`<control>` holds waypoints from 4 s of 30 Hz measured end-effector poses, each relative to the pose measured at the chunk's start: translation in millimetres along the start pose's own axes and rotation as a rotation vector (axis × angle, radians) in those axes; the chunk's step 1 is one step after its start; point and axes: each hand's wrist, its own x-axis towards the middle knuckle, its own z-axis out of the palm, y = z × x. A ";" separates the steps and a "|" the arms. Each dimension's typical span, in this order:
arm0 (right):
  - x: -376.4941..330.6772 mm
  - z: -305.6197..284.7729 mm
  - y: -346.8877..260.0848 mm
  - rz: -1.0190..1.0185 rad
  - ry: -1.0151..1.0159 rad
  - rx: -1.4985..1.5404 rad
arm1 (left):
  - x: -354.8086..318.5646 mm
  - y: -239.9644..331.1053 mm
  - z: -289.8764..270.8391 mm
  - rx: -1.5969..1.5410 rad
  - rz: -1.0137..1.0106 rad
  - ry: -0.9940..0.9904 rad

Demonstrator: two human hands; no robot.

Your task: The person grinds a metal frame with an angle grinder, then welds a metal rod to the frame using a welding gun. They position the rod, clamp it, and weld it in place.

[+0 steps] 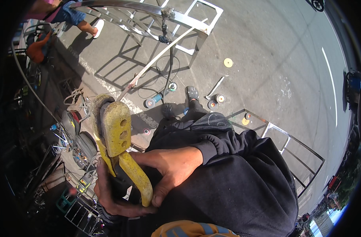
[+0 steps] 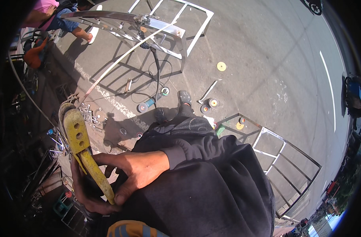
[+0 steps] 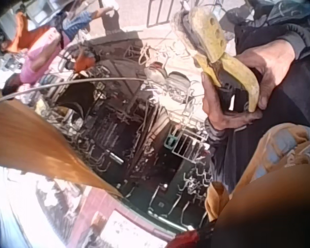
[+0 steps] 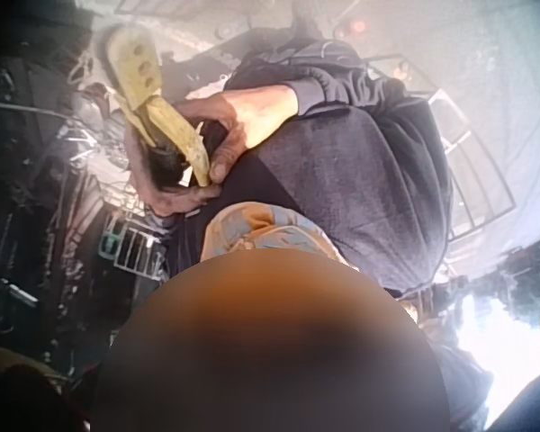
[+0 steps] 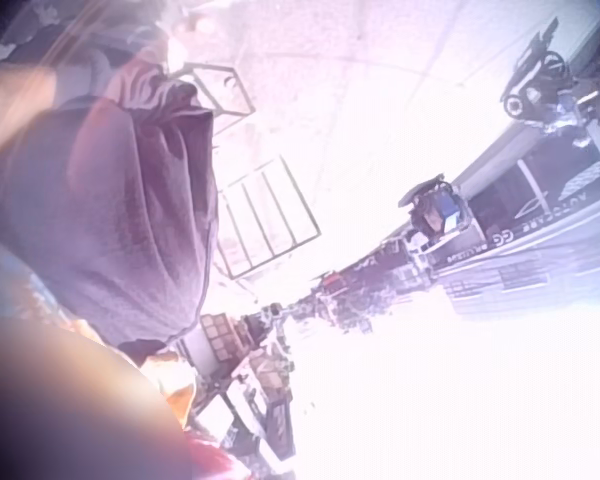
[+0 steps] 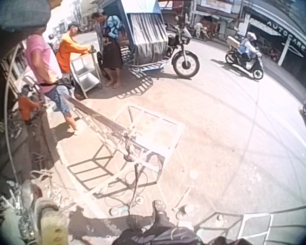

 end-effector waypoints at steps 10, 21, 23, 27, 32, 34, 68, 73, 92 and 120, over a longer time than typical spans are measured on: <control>-8.9 -3.1 -0.8 0.126 -0.023 0.099 | 123.3 -52.9 -72.3 -0.486 -0.169 -1.607; -10.2 -2.3 3.1 0.103 0.014 0.175 | 101.9 -57.1 -76.8 -0.431 -0.004 -1.338; -10.0 -1.9 2.1 0.100 0.020 0.194 | 97.7 -53.9 -76.3 -0.461 -0.165 -1.332; -9.9 -2.1 1.4 0.113 0.000 0.201 | 86.0 -56.2 -78.9 -0.460 -0.084 -1.246; -8.2 -2.9 3.2 0.069 -0.012 0.087 | 90.1 -58.3 -82.6 -0.398 -0.007 -1.222; -6.3 -1.9 4.4 0.022 0.003 0.048 | 87.6 -52.3 -77.9 -0.362 0.028 -1.171; -10.3 -1.8 1.0 0.101 0.030 0.148 | 97.9 -62.0 -74.0 -0.460 -0.120 -1.419; -2.0 -1.8 3.8 -0.073 -0.020 0.032 | 62.5 -45.6 -56.0 -0.595 -0.125 -0.741; 23.4 22.0 15.4 0.447 -0.155 -0.744 | -87.3 -260.4 -72.7 -1.532 -2.207 0.276; 33.1 -34.3 -23.9 0.228 -0.164 -1.298 | -76.9 -210.7 -76.6 -1.391 -2.125 0.149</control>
